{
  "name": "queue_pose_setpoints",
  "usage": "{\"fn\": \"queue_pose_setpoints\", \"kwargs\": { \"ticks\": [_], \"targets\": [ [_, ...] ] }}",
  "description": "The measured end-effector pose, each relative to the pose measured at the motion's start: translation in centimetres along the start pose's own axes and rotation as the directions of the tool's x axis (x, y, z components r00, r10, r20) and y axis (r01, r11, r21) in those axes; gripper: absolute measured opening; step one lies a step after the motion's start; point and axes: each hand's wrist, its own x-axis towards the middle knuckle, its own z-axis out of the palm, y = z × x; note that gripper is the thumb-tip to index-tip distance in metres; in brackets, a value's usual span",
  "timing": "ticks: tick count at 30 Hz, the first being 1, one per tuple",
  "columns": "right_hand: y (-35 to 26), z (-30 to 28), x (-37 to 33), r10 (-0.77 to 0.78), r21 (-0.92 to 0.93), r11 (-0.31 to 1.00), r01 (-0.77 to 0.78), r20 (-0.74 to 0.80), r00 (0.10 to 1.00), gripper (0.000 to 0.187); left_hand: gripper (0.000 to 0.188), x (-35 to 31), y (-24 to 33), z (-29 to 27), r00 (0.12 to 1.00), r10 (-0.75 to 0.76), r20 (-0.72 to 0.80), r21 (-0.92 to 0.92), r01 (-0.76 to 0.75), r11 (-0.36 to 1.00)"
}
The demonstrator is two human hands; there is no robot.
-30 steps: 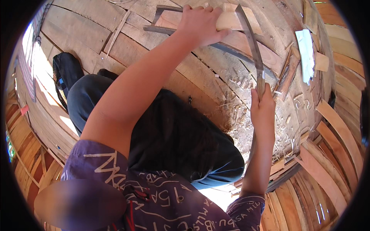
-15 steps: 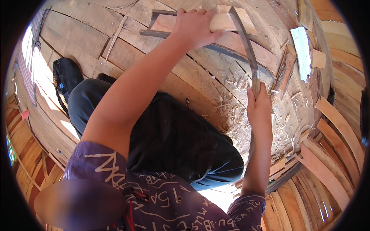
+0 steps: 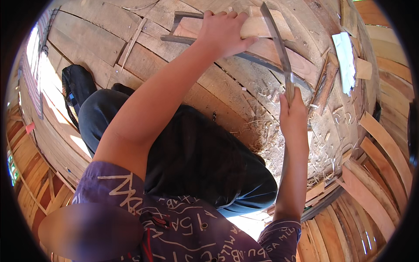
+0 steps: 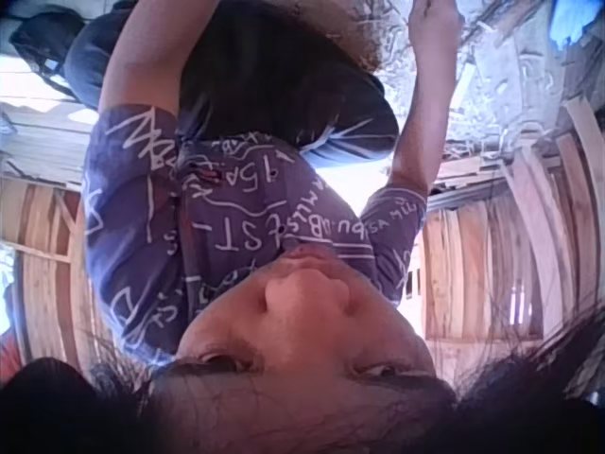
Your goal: The person sits on a wooden floor and uses a hand saw to cut a small rectangular piece of wood. They hold the wood steady with their left hand while sawing with their right hand, creating sawdust on the floor. Another person is visible in the background handling a cardboard box.
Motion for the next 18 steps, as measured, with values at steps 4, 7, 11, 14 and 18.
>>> {"fn": "queue_pose_setpoints", "kwargs": {
  "ticks": [4, 7, 11, 14, 18],
  "targets": [
    [1.1, -0.9, -3.1, 0.011, -0.014, 1.0, -0.011, -0.004, 1.0, 0.024, 0.06, -0.3, -0.2, 0.1, 0.999, 0.013, -0.029, 0.012, -0.013, 1.0],
    [0.1, 0.4, -0.7, 0.011, 0.047, 0.999, -0.01, -0.014, 1.0, 0.025, 0.06, -0.4, 0.0, 0.4, 0.998, 0.042, -0.055, 0.014, -0.042, 0.999],
    [1.1, 2.0, 3.2, -0.033, 0.071, 0.997, 0.038, -0.076, 0.997, 0.025, 0.062, 0.3, 0.9, 0.8, 0.999, 0.024, -0.033, -0.027, -0.025, 0.999],
    [0.3, 0.8, 1.1, 0.048, 0.001, 0.999, -0.048, 0.033, 0.998, 0.025, 0.062, -0.2, 0.0, 0.1, 1.0, 0.004, 0.013, -0.023, -0.003, 1.0],
    [1.9, -0.7, -3.1, 0.079, -0.007, 0.997, -0.079, 0.013, 0.997, 0.023, 0.062, 0.2, 0.1, 0.1, 1.0, -0.01, 0.009, 0.02, 0.009, 1.0]
  ]
}}
